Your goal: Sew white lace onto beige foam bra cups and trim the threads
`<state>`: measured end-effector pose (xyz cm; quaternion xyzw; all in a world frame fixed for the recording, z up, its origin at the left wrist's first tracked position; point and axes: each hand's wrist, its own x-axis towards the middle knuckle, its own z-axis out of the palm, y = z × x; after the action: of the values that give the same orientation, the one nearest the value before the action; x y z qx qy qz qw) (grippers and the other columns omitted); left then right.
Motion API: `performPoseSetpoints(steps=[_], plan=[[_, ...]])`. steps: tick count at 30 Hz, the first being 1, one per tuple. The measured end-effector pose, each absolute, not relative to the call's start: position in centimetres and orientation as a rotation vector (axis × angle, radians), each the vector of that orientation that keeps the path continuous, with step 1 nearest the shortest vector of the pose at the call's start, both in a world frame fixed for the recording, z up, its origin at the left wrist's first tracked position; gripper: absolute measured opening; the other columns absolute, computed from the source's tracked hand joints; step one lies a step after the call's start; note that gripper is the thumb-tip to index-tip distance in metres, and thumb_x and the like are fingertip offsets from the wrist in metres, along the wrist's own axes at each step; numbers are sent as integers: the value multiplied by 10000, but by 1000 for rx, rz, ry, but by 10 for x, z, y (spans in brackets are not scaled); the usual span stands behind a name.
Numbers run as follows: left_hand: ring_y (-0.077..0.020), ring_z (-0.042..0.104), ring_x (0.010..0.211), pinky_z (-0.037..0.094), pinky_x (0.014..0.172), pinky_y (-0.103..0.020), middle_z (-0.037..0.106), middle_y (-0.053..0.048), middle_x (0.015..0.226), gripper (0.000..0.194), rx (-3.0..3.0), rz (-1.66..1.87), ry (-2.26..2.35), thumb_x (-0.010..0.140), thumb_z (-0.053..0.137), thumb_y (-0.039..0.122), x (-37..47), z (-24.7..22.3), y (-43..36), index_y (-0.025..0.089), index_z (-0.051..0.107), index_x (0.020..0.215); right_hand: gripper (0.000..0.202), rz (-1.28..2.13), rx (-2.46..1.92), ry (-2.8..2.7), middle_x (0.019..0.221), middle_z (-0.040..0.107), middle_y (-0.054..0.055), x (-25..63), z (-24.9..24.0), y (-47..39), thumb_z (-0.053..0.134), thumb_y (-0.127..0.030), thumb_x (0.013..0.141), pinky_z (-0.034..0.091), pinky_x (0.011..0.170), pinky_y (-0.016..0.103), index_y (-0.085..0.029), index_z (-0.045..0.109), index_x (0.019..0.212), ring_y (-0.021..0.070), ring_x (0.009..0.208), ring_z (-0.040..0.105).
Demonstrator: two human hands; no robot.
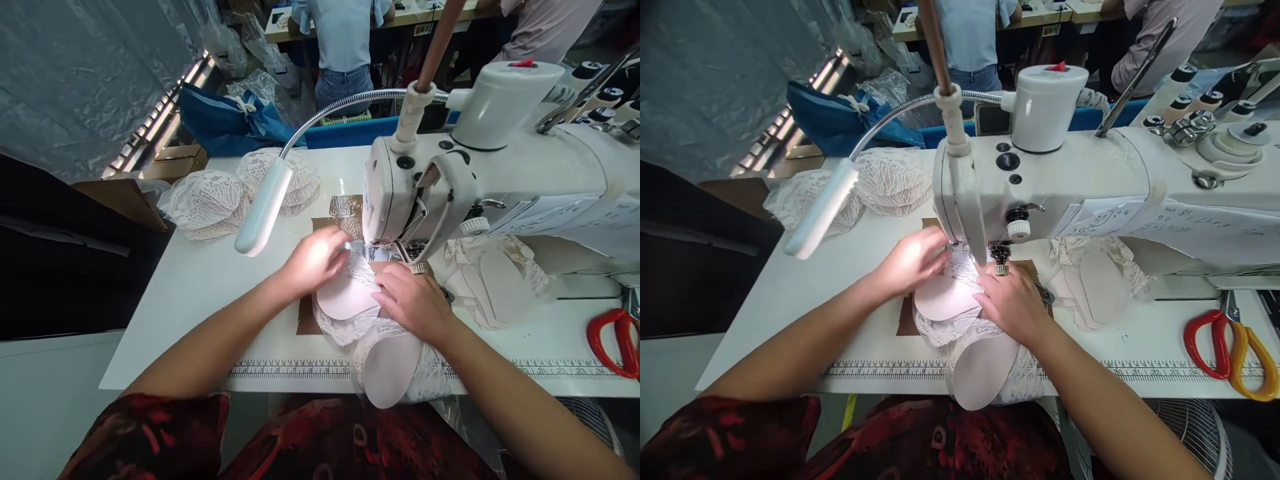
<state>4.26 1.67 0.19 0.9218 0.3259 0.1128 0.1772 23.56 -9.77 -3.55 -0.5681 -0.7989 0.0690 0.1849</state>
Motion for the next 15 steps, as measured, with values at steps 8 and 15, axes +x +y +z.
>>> performPoseSetpoints(steps=[8,15], plan=[[-322,499,1229,436,1021,-489,538,-197,1346,405,2832,146,684,939,463,297,47,-21,-11,71,554,1262,279,17,-1718,-2319,883,653,76,229,-34,-97,454,-277,951,371,645,331,-174,671,1094,202,710,539],[-311,555,1116,445,993,-458,594,-204,1254,391,2868,9,574,934,445,290,49,-12,11,58,611,1200,240,75,-1823,-2202,1047,702,73,226,-42,-94,564,-282,904,398,629,340,-202,692,1090,219,751,580]])
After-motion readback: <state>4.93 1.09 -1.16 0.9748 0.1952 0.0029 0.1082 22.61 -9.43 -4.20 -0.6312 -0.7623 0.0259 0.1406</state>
